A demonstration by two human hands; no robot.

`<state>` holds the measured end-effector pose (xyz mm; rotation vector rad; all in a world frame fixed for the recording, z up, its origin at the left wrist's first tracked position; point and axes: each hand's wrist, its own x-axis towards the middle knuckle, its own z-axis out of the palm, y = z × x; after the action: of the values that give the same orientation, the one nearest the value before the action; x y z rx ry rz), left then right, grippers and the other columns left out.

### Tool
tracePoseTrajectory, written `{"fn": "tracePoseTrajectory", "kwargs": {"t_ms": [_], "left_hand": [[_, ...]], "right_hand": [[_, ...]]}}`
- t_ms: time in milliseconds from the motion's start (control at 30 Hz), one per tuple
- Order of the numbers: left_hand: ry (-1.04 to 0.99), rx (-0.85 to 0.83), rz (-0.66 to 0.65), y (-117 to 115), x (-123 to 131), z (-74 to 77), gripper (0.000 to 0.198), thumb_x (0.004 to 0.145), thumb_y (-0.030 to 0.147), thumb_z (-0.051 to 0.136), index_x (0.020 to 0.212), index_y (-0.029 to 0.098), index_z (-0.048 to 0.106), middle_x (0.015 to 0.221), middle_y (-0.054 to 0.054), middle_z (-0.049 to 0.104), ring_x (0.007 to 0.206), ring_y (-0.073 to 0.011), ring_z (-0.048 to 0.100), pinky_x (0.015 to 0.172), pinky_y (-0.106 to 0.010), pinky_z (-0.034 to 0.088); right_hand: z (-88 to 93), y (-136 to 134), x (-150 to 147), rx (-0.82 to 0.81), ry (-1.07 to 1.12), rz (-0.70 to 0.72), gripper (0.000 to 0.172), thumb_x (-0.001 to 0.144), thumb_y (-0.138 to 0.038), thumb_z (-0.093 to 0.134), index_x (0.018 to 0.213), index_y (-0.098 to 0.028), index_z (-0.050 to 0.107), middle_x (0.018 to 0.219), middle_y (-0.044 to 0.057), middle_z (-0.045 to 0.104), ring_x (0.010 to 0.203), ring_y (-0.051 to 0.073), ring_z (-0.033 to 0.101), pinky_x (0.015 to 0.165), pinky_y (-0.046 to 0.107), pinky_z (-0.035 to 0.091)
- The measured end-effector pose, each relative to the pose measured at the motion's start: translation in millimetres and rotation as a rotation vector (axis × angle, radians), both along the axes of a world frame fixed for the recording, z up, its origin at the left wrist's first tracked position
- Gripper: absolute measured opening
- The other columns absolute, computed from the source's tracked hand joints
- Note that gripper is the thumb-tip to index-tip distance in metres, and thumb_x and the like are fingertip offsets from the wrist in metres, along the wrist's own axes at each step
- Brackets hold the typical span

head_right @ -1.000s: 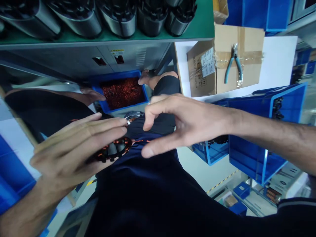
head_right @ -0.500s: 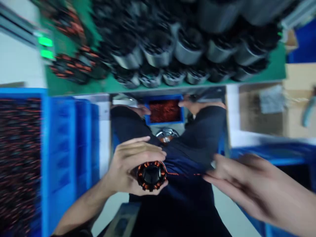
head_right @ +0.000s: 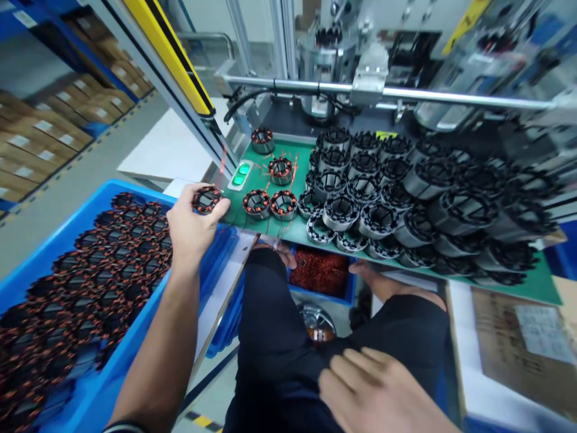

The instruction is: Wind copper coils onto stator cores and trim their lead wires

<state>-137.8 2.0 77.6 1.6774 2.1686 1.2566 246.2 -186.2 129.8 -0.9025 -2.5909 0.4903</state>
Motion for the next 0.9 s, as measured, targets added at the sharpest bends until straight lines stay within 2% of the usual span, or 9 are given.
{"fn": "tracePoseTrajectory", "kwargs": {"t_ms": [133, 233, 300, 400, 500, 600, 733, 833, 900], "left_hand": [[0.048, -0.117, -0.007, 20.6, 13.2, -14.4, 0.049, 0.103, 0.058, 0.074, 0.14, 0.026, 0.076, 0.137, -0.013, 0.085, 0.134, -0.0401, 0.079, 0.122, -0.055, 0.058], [0.049, -0.076, -0.132, 16.8, 11.7, -24.2, 0.07, 0.105, 0.061, 0.07, 0.163, 0.023, 0.062, 0.17, -0.021, 0.068, 0.161, -0.0461, 0.063, 0.136, -0.065, 0.048], [-0.005, -0.03, -0.2, 8.6, 4.6, -28.6, 0.083, 0.105, 0.062, 0.073, 0.173, 0.021, 0.05, 0.179, -0.024, 0.058, 0.169, -0.0456, 0.055, 0.14, -0.066, 0.044], [-0.132, 0.08, -0.207, -7.5, -8.9, -31.2, 0.078, 0.103, 0.057, 0.081, 0.168, 0.024, 0.055, 0.17, -0.02, 0.064, 0.159, -0.0388, 0.066, 0.133, -0.059, 0.055], [-0.211, 0.156, -0.182, -19.7, -17.1, -29.7, 0.042, 0.104, 0.046, 0.084, 0.14, 0.027, 0.075, 0.141, -0.01, 0.078, 0.132, -0.0289, 0.078, 0.118, -0.047, 0.066], [-0.211, 0.18, -0.227, -22.5, -16.9, -25.8, 0.016, 0.106, 0.037, 0.082, 0.118, 0.027, 0.081, 0.12, -0.004, 0.083, 0.115, -0.0244, 0.082, 0.111, -0.042, 0.066], [-0.202, 0.215, -0.244, -19.9, -13.1, -23.3, 0.006, 0.106, 0.03, 0.082, 0.111, 0.026, 0.081, 0.116, -0.002, 0.085, 0.109, -0.0221, 0.083, 0.105, -0.037, 0.064], [-0.156, 0.212, -0.27, -18.2, -14.9, -26.5, 0.005, 0.106, 0.028, 0.082, 0.111, 0.026, 0.08, 0.118, -0.001, 0.085, 0.112, -0.022, 0.083, 0.105, -0.037, 0.063], [-0.117, 0.209, -0.288, -16.7, -17.9, -28.1, 0.006, 0.106, 0.028, 0.081, 0.112, 0.026, 0.079, 0.119, -0.002, 0.084, 0.114, -0.0232, 0.082, 0.105, -0.039, 0.063]], "right_hand": [[35.3, 56.7, -60.2, 0.165, -0.072, 0.016, 0.029, 0.12, -0.021, 0.055, 0.094, -0.025, 0.065, 0.083, -0.002, 0.065, 0.074, 0.019, 0.062, 0.078, 0.038, 0.046], [54.8, 121.0, -88.8, 0.245, -0.158, -0.152, 0.022, 0.119, -0.029, 0.063, 0.101, -0.024, 0.073, 0.089, 0.002, 0.07, 0.084, 0.023, 0.063, 0.084, 0.04, 0.041], [60.1, 168.8, -103.1, 0.293, -0.305, -0.306, 0.015, 0.116, -0.031, 0.069, 0.114, -0.021, 0.08, 0.1, 0.009, 0.076, 0.098, 0.028, 0.068, 0.087, 0.041, 0.039], [58.9, 232.8, -123.6, 0.26, -0.493, -0.473, 0.026, 0.114, -0.032, 0.073, 0.132, -0.017, 0.083, 0.119, 0.016, 0.079, 0.115, 0.035, 0.069, 0.094, 0.043, 0.04], [50.8, 275.3, -142.7, 0.168, -0.589, -0.487, 0.032, 0.113, -0.032, 0.073, 0.14, -0.02, 0.083, 0.128, 0.017, 0.079, 0.124, 0.037, 0.068, 0.099, 0.045, 0.039], [40.3, 296.0, -155.2, 0.106, -0.641, -0.453, 0.029, 0.111, -0.031, 0.076, 0.136, -0.022, 0.086, 0.131, 0.016, 0.079, 0.125, 0.036, 0.068, 0.099, 0.044, 0.037], [34.4, 303.8, -155.5, 0.14, -0.658, -0.393, 0.02, 0.113, -0.031, 0.074, 0.125, -0.021, 0.087, 0.126, 0.015, 0.081, 0.121, 0.034, 0.065, 0.098, 0.045, 0.033], [48.4, 301.8, -142.7, 0.265, -0.555, -0.436, 0.019, 0.114, -0.032, 0.071, 0.123, -0.021, 0.084, 0.119, 0.013, 0.082, 0.115, 0.033, 0.064, 0.096, 0.046, 0.033], [69.9, 293.4, -130.8, 0.389, -0.413, -0.468, 0.018, 0.115, -0.033, 0.069, 0.123, -0.024, 0.082, 0.114, 0.011, 0.082, 0.111, 0.032, 0.063, 0.097, 0.046, 0.034]]}}
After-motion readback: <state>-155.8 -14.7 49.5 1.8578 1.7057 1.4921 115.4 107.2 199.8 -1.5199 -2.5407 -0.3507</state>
